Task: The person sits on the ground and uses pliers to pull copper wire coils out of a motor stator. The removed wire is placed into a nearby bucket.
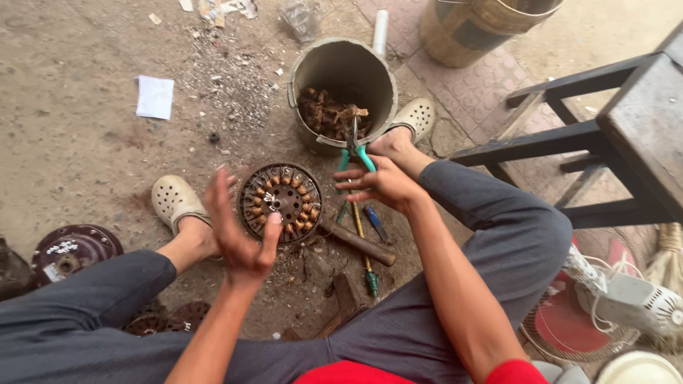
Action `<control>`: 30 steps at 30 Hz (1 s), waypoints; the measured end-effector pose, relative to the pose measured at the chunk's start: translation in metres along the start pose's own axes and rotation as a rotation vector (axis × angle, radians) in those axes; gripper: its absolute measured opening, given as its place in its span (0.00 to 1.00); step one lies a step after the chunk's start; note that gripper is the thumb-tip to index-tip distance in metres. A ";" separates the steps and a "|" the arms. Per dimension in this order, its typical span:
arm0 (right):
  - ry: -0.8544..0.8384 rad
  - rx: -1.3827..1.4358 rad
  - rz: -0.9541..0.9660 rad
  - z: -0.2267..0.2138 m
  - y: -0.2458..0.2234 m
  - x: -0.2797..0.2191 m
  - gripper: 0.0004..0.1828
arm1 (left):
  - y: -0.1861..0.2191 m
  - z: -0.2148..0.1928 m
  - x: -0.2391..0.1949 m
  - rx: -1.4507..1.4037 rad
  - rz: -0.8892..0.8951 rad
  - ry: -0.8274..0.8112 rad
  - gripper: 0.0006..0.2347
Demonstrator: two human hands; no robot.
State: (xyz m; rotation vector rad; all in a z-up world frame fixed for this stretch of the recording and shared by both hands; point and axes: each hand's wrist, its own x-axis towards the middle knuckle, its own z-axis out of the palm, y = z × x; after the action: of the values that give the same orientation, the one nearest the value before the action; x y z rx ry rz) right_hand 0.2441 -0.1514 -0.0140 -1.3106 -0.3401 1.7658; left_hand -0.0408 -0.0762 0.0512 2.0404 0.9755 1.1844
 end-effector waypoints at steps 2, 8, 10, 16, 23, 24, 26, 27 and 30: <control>0.025 -0.077 -0.017 0.013 -0.009 -0.010 0.38 | 0.025 0.000 0.017 -0.014 0.022 -0.010 0.24; -0.135 -0.195 -0.139 0.045 -0.032 -0.059 0.34 | 0.051 0.048 0.110 0.130 0.265 -0.348 0.29; -0.154 -0.190 -0.168 0.051 -0.039 -0.072 0.33 | 0.051 0.069 0.132 0.187 0.349 -0.417 0.22; -0.020 -0.182 -0.176 0.042 -0.045 -0.086 0.28 | 0.053 0.102 0.144 -0.136 0.165 -0.608 0.12; 0.257 -0.519 -0.231 0.038 -0.050 -0.077 0.30 | 0.038 0.130 0.141 0.064 0.363 -0.538 0.07; 0.371 -0.677 -0.280 0.039 -0.050 -0.074 0.32 | 0.036 0.140 0.139 0.083 0.410 -0.468 0.06; 0.363 -0.558 -0.274 0.035 -0.050 -0.070 0.29 | 0.027 0.154 0.137 0.103 0.473 -0.356 0.06; 0.243 -0.282 -0.216 0.030 -0.049 -0.068 0.26 | 0.021 0.161 0.137 0.105 0.489 -0.314 0.06; 0.029 0.147 -0.086 0.014 -0.049 -0.071 0.19 | -0.005 0.177 0.149 0.033 0.483 -0.198 0.04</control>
State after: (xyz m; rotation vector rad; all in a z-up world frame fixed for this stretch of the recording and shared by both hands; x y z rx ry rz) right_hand 0.2592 -0.1749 0.0684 -1.1987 -0.2425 1.6656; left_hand 0.1655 0.0276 0.0394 2.4480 0.4180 1.1678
